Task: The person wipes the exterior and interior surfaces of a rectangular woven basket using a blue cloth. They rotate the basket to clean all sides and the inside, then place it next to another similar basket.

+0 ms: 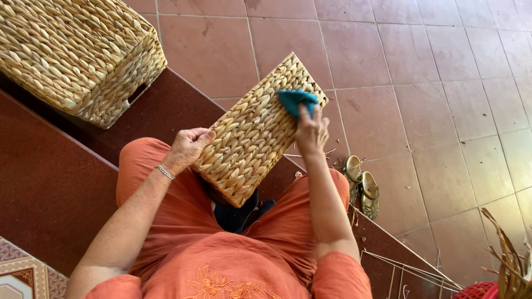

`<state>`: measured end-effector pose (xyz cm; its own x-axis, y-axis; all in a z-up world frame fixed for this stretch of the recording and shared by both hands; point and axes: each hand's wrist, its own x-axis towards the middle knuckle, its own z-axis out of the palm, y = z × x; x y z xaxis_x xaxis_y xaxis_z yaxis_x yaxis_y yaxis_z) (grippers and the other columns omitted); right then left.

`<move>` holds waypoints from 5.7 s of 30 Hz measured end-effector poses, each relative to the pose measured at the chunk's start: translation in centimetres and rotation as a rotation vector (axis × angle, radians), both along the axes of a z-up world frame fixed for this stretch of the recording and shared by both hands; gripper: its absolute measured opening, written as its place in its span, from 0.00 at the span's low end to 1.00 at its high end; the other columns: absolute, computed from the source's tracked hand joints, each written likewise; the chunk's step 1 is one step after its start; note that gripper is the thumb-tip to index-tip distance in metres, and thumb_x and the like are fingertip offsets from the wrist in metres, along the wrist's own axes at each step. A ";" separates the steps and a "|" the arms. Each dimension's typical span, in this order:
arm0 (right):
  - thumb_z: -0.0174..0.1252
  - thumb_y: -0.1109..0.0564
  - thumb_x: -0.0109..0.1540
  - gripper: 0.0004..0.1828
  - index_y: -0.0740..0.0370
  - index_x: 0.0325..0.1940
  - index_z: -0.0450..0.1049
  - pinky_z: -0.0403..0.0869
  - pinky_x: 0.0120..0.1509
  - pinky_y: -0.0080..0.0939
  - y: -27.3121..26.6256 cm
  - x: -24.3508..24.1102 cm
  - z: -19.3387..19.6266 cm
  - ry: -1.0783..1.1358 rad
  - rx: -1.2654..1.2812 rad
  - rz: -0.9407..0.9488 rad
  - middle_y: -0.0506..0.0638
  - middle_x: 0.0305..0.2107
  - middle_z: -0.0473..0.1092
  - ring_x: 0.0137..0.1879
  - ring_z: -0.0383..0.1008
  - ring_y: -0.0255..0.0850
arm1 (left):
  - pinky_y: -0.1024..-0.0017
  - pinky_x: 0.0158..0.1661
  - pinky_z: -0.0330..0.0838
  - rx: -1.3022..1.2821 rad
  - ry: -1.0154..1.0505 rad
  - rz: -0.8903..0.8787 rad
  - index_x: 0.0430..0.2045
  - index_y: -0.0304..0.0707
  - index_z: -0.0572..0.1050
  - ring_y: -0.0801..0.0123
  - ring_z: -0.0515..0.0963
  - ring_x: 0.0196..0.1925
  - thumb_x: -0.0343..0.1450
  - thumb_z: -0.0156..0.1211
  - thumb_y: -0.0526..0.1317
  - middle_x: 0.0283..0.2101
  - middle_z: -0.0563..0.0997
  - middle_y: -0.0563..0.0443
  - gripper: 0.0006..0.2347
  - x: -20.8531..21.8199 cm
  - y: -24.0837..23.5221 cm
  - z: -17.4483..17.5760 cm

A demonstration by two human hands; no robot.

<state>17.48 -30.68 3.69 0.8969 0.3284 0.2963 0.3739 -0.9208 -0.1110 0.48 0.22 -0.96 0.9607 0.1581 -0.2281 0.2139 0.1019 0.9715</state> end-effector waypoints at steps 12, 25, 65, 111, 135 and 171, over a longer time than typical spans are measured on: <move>0.66 0.62 0.59 0.32 0.55 0.68 0.68 0.80 0.33 0.46 9.5 -18.5 3.6 0.010 -0.001 0.601 0.67 0.56 0.64 0.49 0.70 0.57 | 0.68 0.49 0.75 0.221 -0.079 -0.019 0.49 0.29 0.77 0.79 0.80 0.46 0.70 0.26 0.77 0.38 0.82 0.54 0.45 2.2 2.6 -2.1; 0.55 0.59 0.67 0.25 0.44 0.69 0.70 0.77 0.50 0.52 -2.1 4.8 -0.3 -0.034 -0.014 -0.048 0.58 0.62 0.68 0.50 0.72 0.56 | 0.70 0.36 0.72 0.271 -0.107 -0.175 0.12 0.38 0.69 0.74 0.69 0.28 0.73 0.45 0.65 0.22 0.69 0.56 0.29 0.5 -1.2 1.3; 0.54 0.72 0.57 0.38 0.50 0.70 0.66 0.79 0.33 0.43 5.0 -17.5 2.5 0.172 0.056 0.461 0.68 0.59 0.64 0.46 0.68 0.55 | 0.74 0.38 0.77 0.370 0.015 0.016 0.41 0.35 0.83 0.75 0.81 0.35 0.75 0.59 0.51 0.33 0.85 0.51 0.17 2.7 2.7 0.0; 0.64 0.50 0.61 0.36 0.51 0.73 0.62 0.71 0.58 0.64 7.7 -3.2 1.7 0.255 0.027 0.172 0.69 0.61 0.61 0.61 0.62 0.65 | 0.72 0.55 0.71 0.176 0.049 -0.048 0.47 0.30 0.81 0.71 0.81 0.49 0.68 0.22 0.75 0.42 0.85 0.43 0.47 1.2 1.5 0.8; 0.52 0.65 0.62 0.31 0.47 0.70 0.67 0.77 0.51 0.54 -0.6 0.0 -1.0 0.178 -0.055 -0.130 0.61 0.62 0.62 0.52 0.68 0.58 | 0.76 0.42 0.78 0.276 0.074 0.004 0.49 0.37 0.81 0.77 0.82 0.41 0.74 0.60 0.47 0.40 0.86 0.50 0.16 1.7 1.2 1.9; 0.61 0.67 0.52 0.40 0.49 0.70 0.69 0.79 0.43 0.50 3.5 -17.5 3.7 0.202 0.117 0.635 0.60 0.65 0.60 0.50 0.67 0.56 | 0.58 0.48 0.75 0.868 0.180 -0.166 0.42 0.35 0.82 0.49 0.83 0.43 0.70 0.60 0.53 0.39 0.84 0.34 0.19 5.8 2.9 2.5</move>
<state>-0.06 -27.17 7.35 0.5822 0.7856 0.2093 0.7998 -0.5071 -0.3213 6.31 3.10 1.56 0.9479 0.2069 -0.2421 0.3164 -0.6974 0.6431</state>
